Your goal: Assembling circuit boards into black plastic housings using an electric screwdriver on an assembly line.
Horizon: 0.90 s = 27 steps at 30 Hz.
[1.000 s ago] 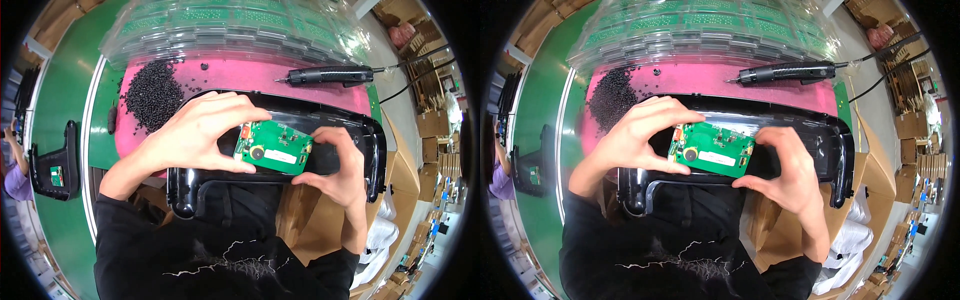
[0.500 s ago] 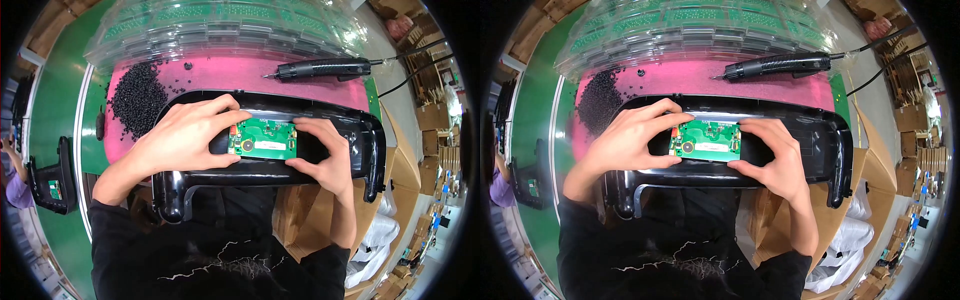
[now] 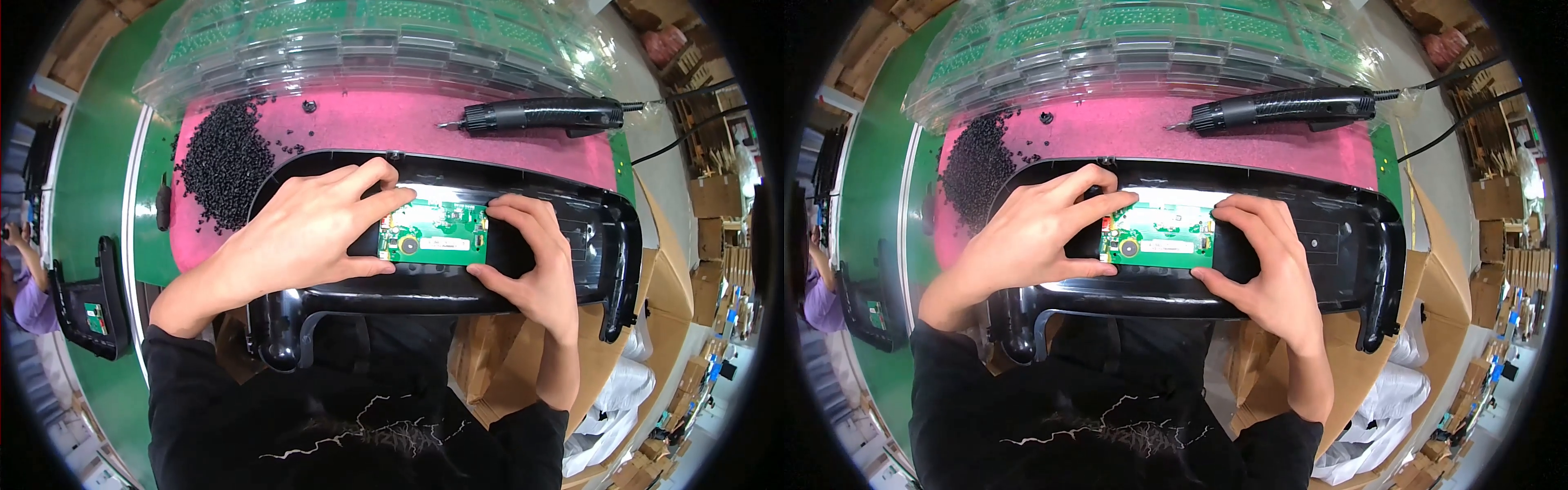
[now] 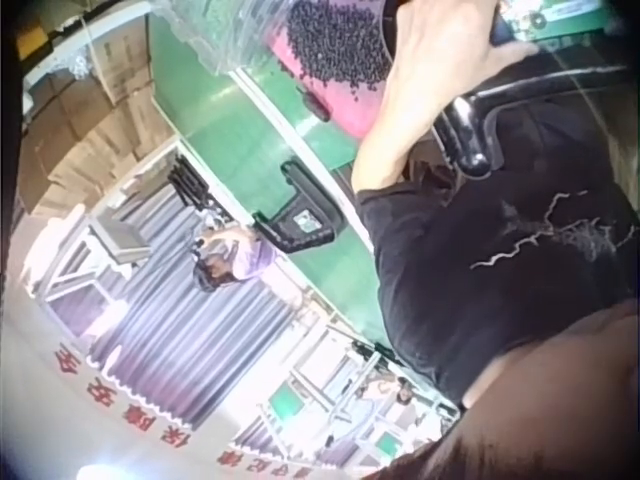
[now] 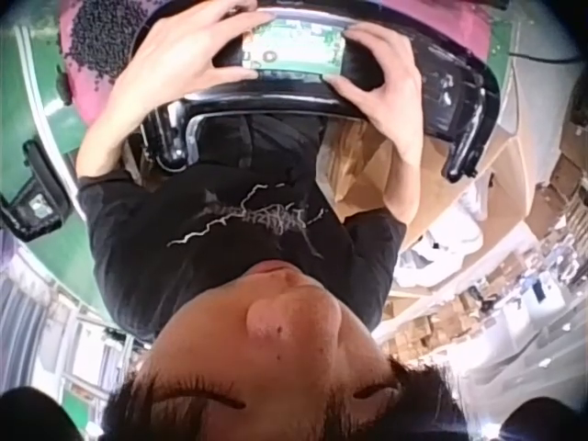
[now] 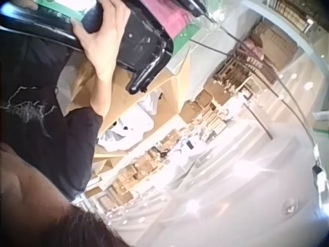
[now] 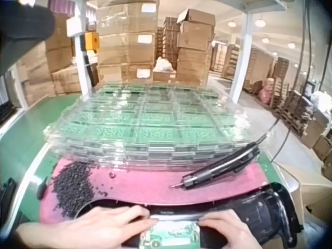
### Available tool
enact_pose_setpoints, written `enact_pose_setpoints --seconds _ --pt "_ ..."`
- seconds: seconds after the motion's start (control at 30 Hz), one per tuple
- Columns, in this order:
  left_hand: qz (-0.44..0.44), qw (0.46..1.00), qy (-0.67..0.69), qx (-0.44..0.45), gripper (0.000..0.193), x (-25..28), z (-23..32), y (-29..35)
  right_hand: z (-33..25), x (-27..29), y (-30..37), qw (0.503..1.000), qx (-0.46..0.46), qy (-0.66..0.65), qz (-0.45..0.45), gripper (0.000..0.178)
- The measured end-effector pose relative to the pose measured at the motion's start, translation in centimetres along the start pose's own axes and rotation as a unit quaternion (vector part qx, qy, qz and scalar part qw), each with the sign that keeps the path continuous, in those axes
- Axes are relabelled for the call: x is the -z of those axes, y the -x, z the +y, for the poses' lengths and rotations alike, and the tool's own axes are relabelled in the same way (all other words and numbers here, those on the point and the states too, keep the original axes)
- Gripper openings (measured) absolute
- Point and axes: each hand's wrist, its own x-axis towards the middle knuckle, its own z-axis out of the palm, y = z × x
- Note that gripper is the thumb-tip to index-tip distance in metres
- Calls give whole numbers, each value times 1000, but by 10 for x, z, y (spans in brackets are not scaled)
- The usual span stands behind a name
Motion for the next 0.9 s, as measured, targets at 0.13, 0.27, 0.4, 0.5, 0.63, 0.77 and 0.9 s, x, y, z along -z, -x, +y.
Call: enact_pose_setpoints --seconds 0.13,0.27,0.4,0.5,0.63,0.77,0.9 --pt "18 1000 0 -19 69 3 -4 1 -2 -2 -4 1000 2 7 3 54" --pt "14 1000 0 -20 69 7 -7 3 -6 -2 -5 1000 -3 2 -5 57" --pt "3 1000 -9 -22 67 5 -12 8 -8 -4 -6 1000 -15 11 -20 60" --pt "1 999 -10 -38 69 3 -16 13 -12 -7 -9 999 -30 15 -21 63" --pt "113 990 65 -47 48 7 -19 18 -22 10 -6 992 -87 19 -84 93" --pt "275 961 -21 4 28 30 -46 25 -3 53 -13 987 -125 -18 95 63" --pt "160 975 -112 108 37 39 -69 37 63 90 -47 968 -150 55 194 56"
